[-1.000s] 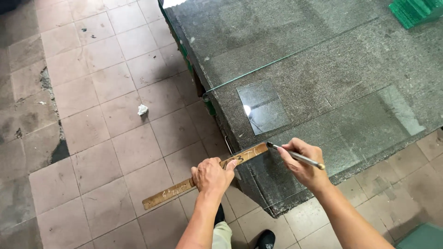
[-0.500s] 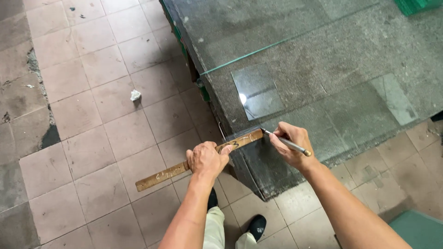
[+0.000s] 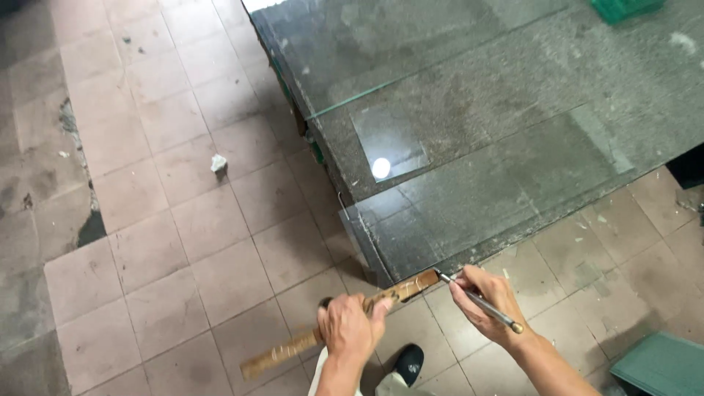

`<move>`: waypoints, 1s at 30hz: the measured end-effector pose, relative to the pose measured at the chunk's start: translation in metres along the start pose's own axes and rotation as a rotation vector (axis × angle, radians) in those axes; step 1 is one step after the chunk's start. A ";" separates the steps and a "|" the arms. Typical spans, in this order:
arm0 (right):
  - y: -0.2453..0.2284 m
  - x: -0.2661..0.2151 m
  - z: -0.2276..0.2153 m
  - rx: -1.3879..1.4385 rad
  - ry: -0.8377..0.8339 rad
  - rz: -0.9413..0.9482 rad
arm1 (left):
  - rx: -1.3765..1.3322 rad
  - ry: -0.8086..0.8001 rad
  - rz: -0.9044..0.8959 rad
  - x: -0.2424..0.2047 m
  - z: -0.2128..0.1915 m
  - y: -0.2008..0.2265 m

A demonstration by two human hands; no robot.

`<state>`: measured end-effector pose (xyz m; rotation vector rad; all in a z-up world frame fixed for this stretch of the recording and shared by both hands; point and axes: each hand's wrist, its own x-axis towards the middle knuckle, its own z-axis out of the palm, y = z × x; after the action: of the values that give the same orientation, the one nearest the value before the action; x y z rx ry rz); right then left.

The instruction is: Cutting small rectangular pieces of glass from a larger sheet using a glass cutter and a ruler.

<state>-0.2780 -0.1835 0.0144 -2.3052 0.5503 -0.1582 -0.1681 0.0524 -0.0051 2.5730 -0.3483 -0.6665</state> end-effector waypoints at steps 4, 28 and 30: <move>0.032 0.016 -0.018 0.036 0.021 0.039 | -0.291 0.126 -0.118 0.017 0.000 0.018; 0.029 0.066 -0.001 -0.681 -0.365 0.201 | -0.939 0.084 -0.091 0.222 -0.068 0.027; 0.027 0.068 0.003 -0.673 -0.380 0.237 | -0.796 0.105 -0.061 0.255 -0.064 0.072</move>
<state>-0.2253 -0.2280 -0.0100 -2.7755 0.7475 0.6606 0.0728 -0.0752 -0.0207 1.8469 0.0397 -0.5409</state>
